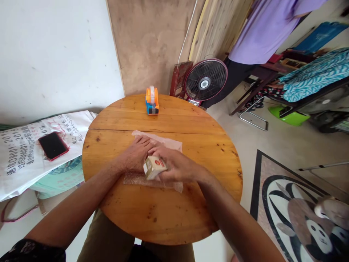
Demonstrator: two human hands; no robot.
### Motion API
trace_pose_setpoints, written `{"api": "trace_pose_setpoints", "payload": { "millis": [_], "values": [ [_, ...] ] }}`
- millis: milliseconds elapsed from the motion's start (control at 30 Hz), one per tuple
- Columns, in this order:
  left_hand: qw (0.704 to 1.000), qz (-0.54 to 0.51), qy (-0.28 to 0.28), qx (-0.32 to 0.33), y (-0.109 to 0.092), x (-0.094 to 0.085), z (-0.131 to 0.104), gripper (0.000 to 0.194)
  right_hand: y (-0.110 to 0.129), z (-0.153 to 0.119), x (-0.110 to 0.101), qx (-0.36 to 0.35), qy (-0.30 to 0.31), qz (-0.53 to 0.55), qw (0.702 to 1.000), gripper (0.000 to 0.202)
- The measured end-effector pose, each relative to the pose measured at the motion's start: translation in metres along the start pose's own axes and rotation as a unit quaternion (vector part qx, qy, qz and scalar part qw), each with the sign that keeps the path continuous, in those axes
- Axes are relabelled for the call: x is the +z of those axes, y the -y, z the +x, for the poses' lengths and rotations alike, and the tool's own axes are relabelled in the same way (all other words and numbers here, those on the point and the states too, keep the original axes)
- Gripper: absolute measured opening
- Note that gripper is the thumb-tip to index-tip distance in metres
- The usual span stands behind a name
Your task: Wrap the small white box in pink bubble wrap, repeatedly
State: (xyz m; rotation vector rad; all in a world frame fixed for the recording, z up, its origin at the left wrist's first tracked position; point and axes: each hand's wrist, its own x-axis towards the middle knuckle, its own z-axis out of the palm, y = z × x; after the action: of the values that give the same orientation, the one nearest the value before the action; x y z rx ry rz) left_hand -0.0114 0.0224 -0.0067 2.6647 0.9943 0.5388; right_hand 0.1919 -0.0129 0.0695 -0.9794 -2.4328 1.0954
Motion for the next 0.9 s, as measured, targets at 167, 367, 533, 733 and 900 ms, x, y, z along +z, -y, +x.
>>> {"api": "trace_pose_setpoints", "payload": {
  "millis": [167,367,533,733,900],
  "values": [
    [1.000,-0.022,0.015,-0.010,0.001,-0.004,-0.001,0.106,-0.042,0.014,-0.009,0.026,-0.069,-0.010,0.997,0.036],
    [0.998,-0.065,-0.025,-0.008,0.011,-0.008,-0.006,0.083,-0.062,0.008,0.005,0.091,-0.126,-0.061,0.986,0.049],
    [0.995,-0.071,-0.054,-0.043,0.021,-0.006,-0.008,0.080,-0.061,0.003,0.004,0.048,-0.103,-0.072,0.991,0.060],
    [0.995,-0.057,-0.041,-0.069,0.017,-0.005,-0.006,0.085,-0.062,0.004,0.009,0.071,-0.132,-0.084,0.985,0.041],
    [0.996,-0.055,-0.028,-0.069,0.015,-0.007,-0.005,0.087,-0.060,0.007,0.013,0.068,-0.134,-0.116,0.982,0.044]
  ]
}}
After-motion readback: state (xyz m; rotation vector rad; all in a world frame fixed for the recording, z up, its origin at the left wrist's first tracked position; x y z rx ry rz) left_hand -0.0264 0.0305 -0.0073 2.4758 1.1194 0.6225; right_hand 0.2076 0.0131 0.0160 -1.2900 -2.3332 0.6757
